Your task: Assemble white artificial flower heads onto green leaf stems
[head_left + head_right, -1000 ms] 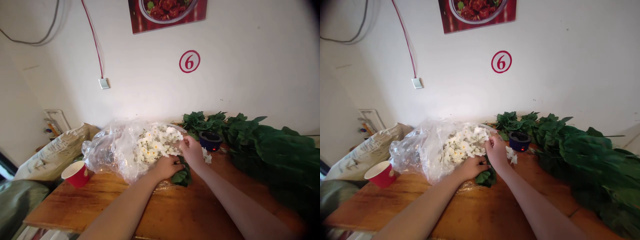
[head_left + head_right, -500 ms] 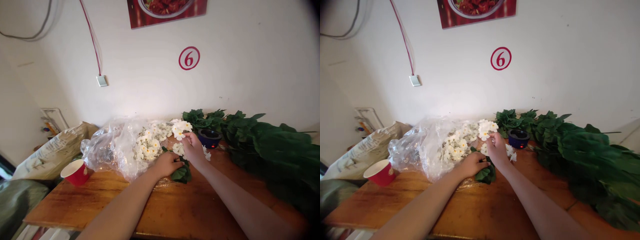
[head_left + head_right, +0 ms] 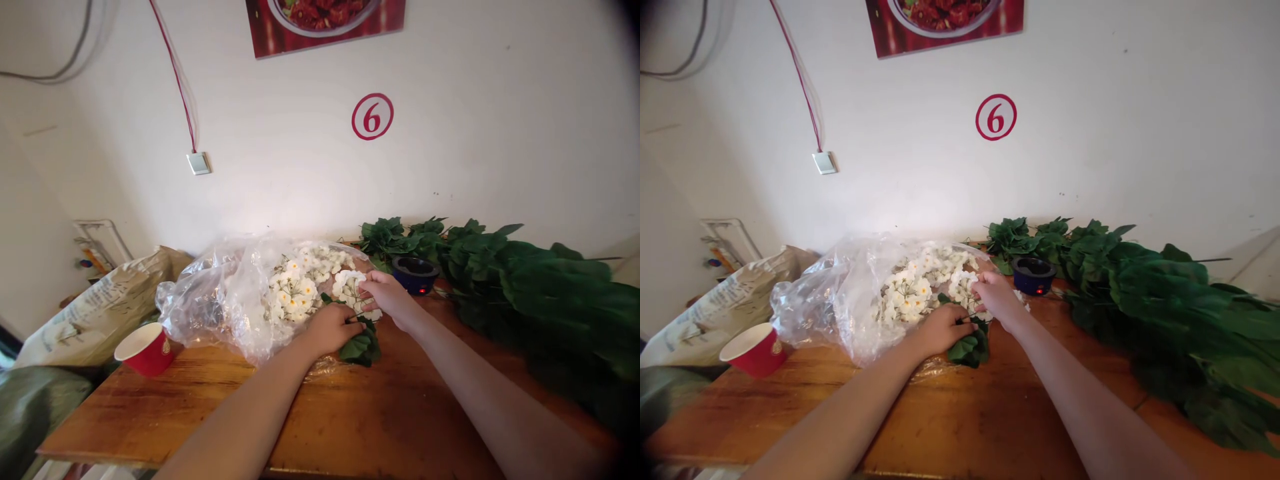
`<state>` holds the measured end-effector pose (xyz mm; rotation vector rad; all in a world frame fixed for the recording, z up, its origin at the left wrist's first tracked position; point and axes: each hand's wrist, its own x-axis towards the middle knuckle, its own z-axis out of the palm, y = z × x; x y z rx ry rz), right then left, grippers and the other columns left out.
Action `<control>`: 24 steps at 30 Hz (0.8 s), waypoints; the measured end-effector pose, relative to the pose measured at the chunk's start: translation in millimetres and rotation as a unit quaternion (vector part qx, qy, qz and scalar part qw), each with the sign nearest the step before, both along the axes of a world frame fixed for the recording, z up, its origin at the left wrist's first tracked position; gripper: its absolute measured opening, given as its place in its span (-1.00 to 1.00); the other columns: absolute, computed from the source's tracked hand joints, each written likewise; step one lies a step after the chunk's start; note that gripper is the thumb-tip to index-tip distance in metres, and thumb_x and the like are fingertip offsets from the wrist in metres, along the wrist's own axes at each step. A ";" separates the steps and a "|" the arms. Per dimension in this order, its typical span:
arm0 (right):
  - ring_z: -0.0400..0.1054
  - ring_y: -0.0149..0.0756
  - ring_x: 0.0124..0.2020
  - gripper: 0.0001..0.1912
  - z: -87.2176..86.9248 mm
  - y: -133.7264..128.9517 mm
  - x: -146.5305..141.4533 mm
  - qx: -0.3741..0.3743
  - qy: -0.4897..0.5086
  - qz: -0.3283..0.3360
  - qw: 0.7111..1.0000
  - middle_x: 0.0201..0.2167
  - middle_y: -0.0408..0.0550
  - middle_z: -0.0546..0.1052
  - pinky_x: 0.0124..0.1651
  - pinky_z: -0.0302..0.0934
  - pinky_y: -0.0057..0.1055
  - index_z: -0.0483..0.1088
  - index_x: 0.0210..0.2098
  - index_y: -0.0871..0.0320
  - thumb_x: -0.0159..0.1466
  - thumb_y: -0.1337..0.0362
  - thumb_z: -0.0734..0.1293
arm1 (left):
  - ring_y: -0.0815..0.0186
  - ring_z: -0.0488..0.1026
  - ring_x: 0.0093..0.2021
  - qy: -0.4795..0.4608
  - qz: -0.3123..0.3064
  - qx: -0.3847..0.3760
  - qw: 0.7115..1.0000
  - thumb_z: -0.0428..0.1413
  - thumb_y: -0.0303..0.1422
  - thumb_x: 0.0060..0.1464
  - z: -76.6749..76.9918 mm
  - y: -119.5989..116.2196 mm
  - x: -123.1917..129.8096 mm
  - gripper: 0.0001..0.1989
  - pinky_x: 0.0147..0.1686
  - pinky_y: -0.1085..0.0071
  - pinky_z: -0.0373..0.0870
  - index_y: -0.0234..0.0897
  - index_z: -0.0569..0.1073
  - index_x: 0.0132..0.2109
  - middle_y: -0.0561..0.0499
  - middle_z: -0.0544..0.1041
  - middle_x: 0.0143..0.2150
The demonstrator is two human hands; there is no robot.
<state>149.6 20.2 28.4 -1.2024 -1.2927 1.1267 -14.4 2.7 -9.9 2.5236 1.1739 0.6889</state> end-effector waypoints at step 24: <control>0.45 -0.30 -0.36 -0.80 8.2 -2.7 -12.6 0.172 0.160 0.007 0.972 -0.37 -0.14 0.54 -0.31 0.35 -0.37 0.33 -0.38 0.11 0.10 0.15 0.37 | 0.32 0.36 -0.44 0.026 0.019 0.003 0.999 0.05 -0.11 0.14 -1.1 -2.9 -2.2 -0.67 -0.46 0.43 0.12 -0.27 0.47 -0.40 0.03 0.49 -0.47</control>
